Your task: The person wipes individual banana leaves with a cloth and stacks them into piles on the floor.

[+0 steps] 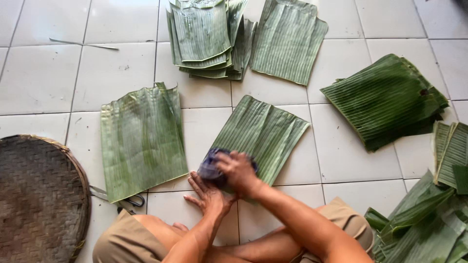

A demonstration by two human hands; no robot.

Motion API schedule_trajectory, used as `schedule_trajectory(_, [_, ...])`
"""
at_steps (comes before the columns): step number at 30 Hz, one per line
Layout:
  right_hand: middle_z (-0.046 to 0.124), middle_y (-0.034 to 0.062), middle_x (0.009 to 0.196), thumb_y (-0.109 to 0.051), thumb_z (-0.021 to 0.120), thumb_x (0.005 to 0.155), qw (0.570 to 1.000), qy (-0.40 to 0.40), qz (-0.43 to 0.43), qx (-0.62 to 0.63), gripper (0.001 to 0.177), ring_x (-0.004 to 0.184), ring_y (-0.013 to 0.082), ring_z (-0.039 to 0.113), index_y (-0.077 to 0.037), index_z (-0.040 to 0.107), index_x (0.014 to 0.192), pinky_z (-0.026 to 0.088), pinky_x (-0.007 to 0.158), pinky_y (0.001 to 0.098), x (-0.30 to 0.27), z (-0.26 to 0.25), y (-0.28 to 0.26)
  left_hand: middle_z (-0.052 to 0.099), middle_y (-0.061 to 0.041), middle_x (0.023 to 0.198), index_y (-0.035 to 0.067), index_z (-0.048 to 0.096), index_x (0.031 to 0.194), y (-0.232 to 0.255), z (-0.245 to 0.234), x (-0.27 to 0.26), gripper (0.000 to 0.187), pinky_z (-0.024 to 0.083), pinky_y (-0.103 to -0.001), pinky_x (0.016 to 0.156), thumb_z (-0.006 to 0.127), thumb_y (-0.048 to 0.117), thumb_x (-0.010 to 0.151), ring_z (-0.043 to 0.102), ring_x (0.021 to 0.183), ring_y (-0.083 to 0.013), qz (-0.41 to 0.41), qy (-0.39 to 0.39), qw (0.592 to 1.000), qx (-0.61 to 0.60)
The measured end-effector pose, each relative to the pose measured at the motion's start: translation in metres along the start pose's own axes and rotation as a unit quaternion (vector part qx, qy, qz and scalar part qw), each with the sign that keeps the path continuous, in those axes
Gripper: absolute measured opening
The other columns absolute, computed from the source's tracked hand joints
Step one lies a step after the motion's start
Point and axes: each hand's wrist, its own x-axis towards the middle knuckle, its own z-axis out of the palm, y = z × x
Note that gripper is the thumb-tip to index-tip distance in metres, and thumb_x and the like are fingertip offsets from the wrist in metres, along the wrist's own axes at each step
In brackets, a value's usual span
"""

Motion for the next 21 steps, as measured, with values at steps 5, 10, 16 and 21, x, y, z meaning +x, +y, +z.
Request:
schedule_trajectory(5, [0.065, 0.004, 0.126, -0.023, 0.054, 0.087, 0.978, 0.036, 0.201, -0.046, 0.04, 0.089, 0.0237, 0.052, -0.027, 0.061, 0.126, 0.036, 0.08, 0.0361, 0.043, -0.003, 0.121, -0.028, -0.017, 0.157, 0.003, -0.02, 0.149, -0.006, 0.009, 0.005, 0.169, -0.008, -0.073, 0.103, 0.074, 0.092, 0.041, -0.025, 0.145, -0.0357, 0.02, 0.034, 0.999, -0.027])
schedule_trajectory(10, [0.045, 0.0014, 0.146, -0.006, 0.042, 0.079, 0.913, -0.079, 0.399, -0.027, 0.064, 0.12, 0.0397, 0.04, -0.034, 0.054, 0.135, 0.031, 0.101, 0.058, 0.077, -0.005, 0.172, -0.024, -0.017, 0.159, 0.001, -0.018, 0.149, -0.007, 0.007, 0.003, 0.169, -0.004, -0.076, 0.101, 0.075, 0.093, 0.042, -0.02, 0.146, -0.0379, 0.033, 0.057, 0.998, -0.024])
schedule_trajectory(16, [0.058, 0.0001, 0.137, -0.007, 0.038, 0.084, 0.985, -0.103, 0.137, -0.037, 0.053, 0.101, 0.0213, 0.047, -0.026, 0.062, 0.127, 0.031, 0.079, 0.039, 0.065, 0.005, 0.078, -0.028, -0.018, 0.158, 0.0, -0.02, 0.149, -0.005, -0.002, -0.002, 0.165, -0.005, -0.075, 0.102, 0.075, 0.091, 0.049, -0.023, 0.145, -0.0391, 0.036, 0.021, 0.999, -0.028])
schedule_trajectory(21, [0.055, 0.0058, 0.139, -0.014, 0.039, 0.079, 0.959, -0.046, 0.255, -0.115, 0.061, 0.105, 0.0397, 0.049, -0.031, 0.057, 0.134, 0.043, 0.081, 0.05, 0.075, 0.039, 0.16, -0.024, -0.015, 0.159, 0.002, -0.018, 0.15, -0.004, 0.001, 0.001, 0.168, -0.005, -0.074, 0.103, 0.079, 0.089, 0.045, -0.019, 0.146, -0.0377, 0.024, 0.034, 0.999, -0.027])
